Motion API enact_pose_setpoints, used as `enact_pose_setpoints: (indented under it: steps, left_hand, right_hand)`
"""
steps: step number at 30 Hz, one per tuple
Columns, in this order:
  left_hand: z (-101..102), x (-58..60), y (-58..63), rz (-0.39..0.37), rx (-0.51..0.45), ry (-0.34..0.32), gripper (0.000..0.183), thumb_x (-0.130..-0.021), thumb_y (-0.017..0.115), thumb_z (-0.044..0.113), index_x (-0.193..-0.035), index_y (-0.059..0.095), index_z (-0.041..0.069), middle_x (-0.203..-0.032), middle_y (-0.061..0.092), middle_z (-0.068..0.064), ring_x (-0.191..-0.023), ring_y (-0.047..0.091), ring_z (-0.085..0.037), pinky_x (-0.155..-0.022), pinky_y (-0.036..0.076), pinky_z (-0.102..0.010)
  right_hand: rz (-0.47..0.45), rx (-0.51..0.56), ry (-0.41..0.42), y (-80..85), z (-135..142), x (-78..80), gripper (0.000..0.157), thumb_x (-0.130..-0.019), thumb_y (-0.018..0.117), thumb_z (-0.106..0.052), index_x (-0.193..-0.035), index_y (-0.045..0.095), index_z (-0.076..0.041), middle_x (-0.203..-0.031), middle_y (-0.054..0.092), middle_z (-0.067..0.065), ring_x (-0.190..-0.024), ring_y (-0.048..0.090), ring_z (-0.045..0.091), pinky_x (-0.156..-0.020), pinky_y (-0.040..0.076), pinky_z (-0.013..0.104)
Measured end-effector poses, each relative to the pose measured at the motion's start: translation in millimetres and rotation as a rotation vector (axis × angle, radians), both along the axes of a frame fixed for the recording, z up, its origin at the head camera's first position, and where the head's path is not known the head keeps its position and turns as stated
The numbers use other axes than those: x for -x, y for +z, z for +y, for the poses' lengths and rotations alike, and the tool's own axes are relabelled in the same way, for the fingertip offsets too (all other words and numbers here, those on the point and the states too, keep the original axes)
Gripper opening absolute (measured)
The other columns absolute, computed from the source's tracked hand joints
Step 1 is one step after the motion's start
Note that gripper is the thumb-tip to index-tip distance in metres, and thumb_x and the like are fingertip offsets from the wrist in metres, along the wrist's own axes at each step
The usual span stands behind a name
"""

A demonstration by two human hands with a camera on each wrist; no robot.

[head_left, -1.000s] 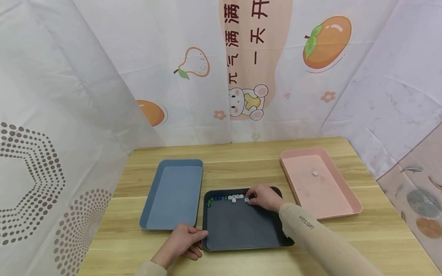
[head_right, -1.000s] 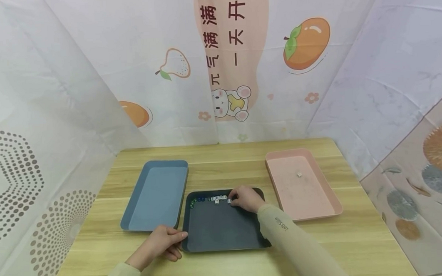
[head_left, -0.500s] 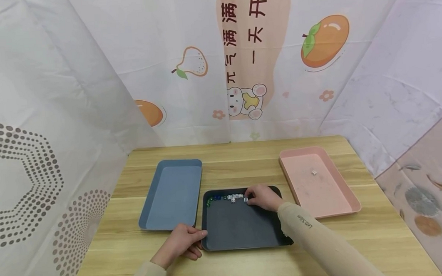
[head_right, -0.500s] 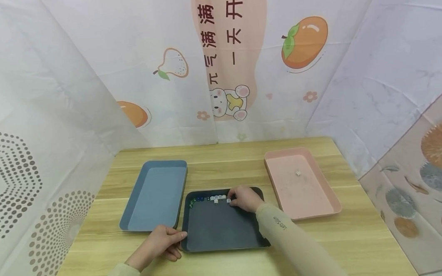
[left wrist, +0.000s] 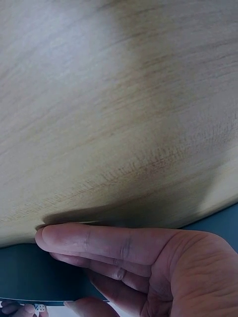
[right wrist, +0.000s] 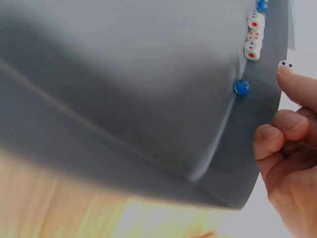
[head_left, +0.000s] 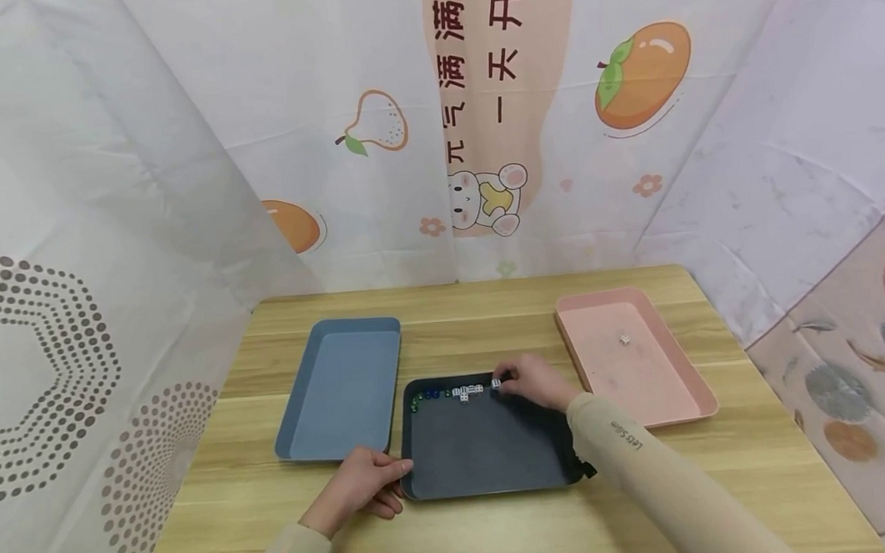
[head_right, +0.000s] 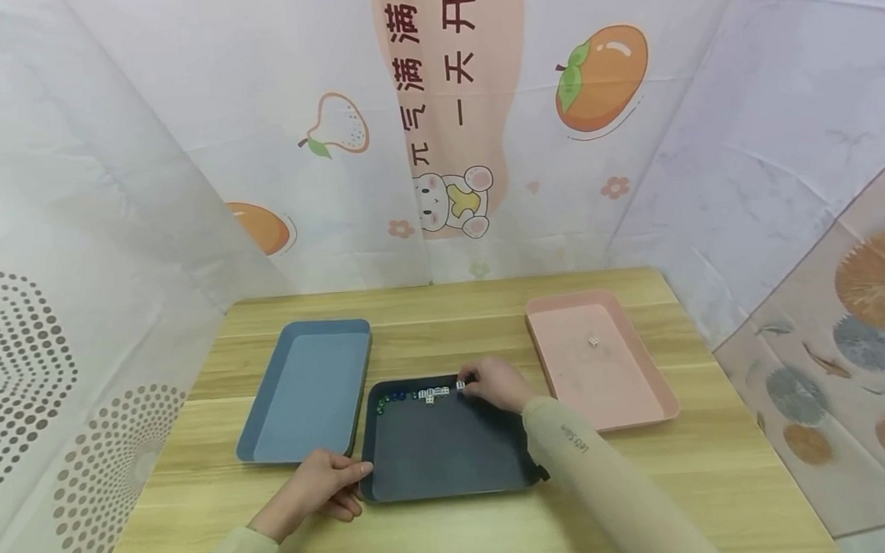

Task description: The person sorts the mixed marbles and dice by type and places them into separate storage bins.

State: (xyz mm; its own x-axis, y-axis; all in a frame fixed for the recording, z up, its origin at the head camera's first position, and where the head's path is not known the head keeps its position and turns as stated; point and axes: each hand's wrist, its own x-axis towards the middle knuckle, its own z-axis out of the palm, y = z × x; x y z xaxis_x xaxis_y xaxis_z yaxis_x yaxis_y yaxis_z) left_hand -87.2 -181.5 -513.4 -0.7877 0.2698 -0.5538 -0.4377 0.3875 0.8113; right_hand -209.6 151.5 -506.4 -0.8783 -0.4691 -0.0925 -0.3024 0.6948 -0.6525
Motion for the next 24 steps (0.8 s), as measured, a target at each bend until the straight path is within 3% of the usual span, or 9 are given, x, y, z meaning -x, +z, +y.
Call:
enact_pose_setpoints:
  steps: [3, 7, 15, 21, 24]
  left_hand:
    - [-0.5, 0.2, -0.8, 0.001, -0.004, 0.002, 0.039, -0.098, 0.071, 0.035, -0.099, 0.078, -0.004, -0.073, 0.073, -0.011, -0.060, 0.073, -0.018, -0.057, 0.062, -0.036]
    - [-0.9, 0.4, -1.7, 0.001, -0.007, 0.002, 0.039, -0.098, 0.071, 0.035, -0.105, 0.078, -0.003, -0.073, 0.073, -0.011, -0.060, 0.072, -0.017, -0.057, 0.062, -0.036]
    - [-0.3, 0.7, -2.1, -0.002, 0.001, 0.006, 0.041, -0.098, 0.072, 0.034, -0.111, 0.076, -0.004, -0.075, 0.073, -0.012, -0.062, 0.073, -0.019, -0.058, 0.062, -0.036]
    - [0.3, 0.8, -2.7, -0.015, -0.011, 0.008, 0.066, -0.099, 0.070, 0.031, -0.143, 0.049, -0.014, -0.078, 0.072, -0.013, -0.065, 0.074, -0.022, -0.060, 0.063, -0.037]
    - [0.7, 0.8, -2.6, -0.017, -0.018, 0.007, 0.073, -0.100, 0.069, 0.031, -0.149, 0.040, -0.014, -0.080, 0.072, -0.014, -0.067, 0.074, -0.024, -0.061, 0.063, -0.038]
  right_hand:
    - [-0.026, 0.026, -0.015, 4.1, 4.6, 1.6, 0.015, -0.093, 0.075, -0.008, -0.108, 0.076, -0.009, -0.089, 0.067, -0.001, -0.075, 0.052, 0.014, -0.068, 0.047, 0.030]
    - [-0.061, 0.028, -0.069, 8.7, 11.8, 3.3, 0.015, -0.096, 0.072, -0.012, -0.110, 0.076, -0.013, -0.084, 0.063, 0.000, -0.074, 0.051, 0.016, -0.066, 0.044, 0.031]
    - [-0.026, 0.003, -0.139, 13.9, 25.6, 8.0, 0.017, -0.097, 0.072, -0.017, -0.113, 0.077, -0.013, -0.093, 0.066, 0.002, -0.081, 0.052, 0.019, -0.073, 0.047, 0.036]
    - [-0.009, 0.000, -0.155, 19.7, 35.0, 11.0, 0.023, -0.097, 0.071, -0.020, -0.118, 0.075, -0.011, -0.083, 0.061, 0.002, -0.073, 0.051, 0.019, -0.069, 0.046, 0.034]
    - [-0.012, -0.005, -0.174, 20.8, 40.7, 13.2, 0.024, -0.098, 0.071, -0.022, -0.119, 0.075, -0.011, -0.083, 0.061, 0.002, -0.072, 0.051, 0.018, -0.069, 0.046, 0.033]
